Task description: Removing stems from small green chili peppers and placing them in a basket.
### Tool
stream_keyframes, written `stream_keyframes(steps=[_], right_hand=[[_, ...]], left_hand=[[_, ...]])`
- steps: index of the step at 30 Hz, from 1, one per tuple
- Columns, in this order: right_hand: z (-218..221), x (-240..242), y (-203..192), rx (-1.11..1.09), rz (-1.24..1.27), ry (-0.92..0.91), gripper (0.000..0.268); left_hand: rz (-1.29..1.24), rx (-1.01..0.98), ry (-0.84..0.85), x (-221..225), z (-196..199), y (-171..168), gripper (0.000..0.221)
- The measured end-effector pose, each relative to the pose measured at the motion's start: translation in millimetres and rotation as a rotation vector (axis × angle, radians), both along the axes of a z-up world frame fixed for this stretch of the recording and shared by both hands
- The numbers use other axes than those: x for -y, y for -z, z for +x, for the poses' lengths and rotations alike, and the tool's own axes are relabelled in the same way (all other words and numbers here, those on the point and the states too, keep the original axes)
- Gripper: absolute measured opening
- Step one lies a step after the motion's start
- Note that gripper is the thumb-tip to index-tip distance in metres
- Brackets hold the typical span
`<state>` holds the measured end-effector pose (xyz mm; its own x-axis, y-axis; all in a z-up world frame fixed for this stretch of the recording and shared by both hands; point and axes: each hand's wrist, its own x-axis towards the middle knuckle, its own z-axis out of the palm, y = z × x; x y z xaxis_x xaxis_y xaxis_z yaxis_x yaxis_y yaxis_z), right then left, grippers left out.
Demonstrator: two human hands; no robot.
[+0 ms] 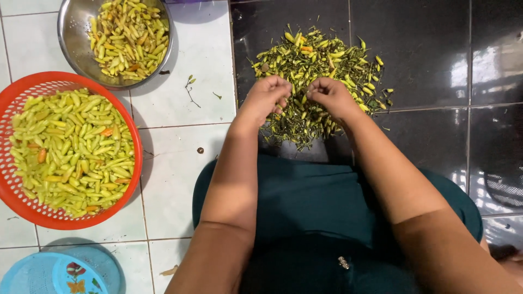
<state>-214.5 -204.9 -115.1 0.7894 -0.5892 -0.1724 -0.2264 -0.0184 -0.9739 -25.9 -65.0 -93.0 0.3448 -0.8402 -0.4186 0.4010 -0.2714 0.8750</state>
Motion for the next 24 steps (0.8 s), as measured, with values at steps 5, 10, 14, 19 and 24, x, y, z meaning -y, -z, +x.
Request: stream_keyframes(steps=[5, 10, 14, 19, 24], right_hand=[[9, -2, -14, 0.121, 0.312, 0.051, 0.013], [15, -13, -21, 0.129, 0.265, 0.03, 0.005], [14, -11, -13, 0.108, 0.118, 0.044, 0.009], [17, -15, -15, -0.024, -0.416, 0.025, 0.013], [11, -11, -22, -0.383, -0.988, -0.121, 0.032]], left_hand=[[-0.001, 0.21, 0.149, -2, -9, -11, 0.019], [-0.031, 0.308, 0.157, -1, -5, 6, 0.02], [-0.026, 0.364, 0.206, -2, -5, -6, 0.015], [0.013, 0.398, 0.214, -5, -4, 10, 0.012], [0.053, 0.11, 0.176, -2, -2, 8, 0.011]])
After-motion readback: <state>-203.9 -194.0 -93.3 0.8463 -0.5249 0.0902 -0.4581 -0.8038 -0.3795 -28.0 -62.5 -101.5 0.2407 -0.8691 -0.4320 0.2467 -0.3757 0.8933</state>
